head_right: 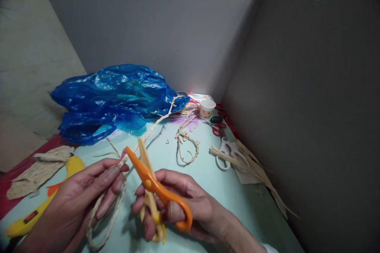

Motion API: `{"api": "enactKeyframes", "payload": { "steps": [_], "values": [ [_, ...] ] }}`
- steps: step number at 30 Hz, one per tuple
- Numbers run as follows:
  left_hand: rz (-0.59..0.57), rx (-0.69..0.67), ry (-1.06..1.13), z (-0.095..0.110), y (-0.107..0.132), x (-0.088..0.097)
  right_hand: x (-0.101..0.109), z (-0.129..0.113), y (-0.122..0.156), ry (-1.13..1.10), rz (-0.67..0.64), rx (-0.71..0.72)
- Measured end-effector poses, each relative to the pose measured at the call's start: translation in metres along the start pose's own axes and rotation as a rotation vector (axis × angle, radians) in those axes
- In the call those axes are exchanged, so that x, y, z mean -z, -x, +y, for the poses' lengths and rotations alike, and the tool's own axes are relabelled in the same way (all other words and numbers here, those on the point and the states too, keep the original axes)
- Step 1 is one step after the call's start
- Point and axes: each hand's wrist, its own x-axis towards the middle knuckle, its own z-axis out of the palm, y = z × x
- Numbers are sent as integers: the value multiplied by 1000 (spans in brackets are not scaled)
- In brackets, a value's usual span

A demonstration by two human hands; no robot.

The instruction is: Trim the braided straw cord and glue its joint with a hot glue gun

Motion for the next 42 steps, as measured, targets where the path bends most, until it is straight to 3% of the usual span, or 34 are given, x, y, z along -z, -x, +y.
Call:
{"api": "enactKeyframes", "payload": {
  "steps": [7, 17, 22, 26, 29, 32, 35, 38, 42],
  "values": [
    [9, -115, -9, 6, 7, -7, 3, 2, 1, 45, -50, -47],
    [-186, -14, 163, 0, 7, -5, 12, 16, 0, 36, -110, -114],
    [-158, -17, 178, 0, 5, -2, 17, 18, 2, 71, -118, -139],
    [-90, -92, 147, 4, 6, -2, 14, -6, 8, 200, -85, -176],
    [-41, -148, 129, 10, 7, -5, 5, -30, 13, 646, 46, -52],
    [-25, -135, 126, 14, 9, -9, -1, -41, 14, 1412, 186, 242],
    [-41, -96, 161, 14, 11, -12, 2, -39, 14, 2005, 208, 491],
    [-60, -81, 198, 12, 12, -11, 7, -35, 13, 2315, 205, 629],
    [-26, -94, 155, 12, 14, -11, 9, -33, 12, 2420, 190, 703]
  ]
}}
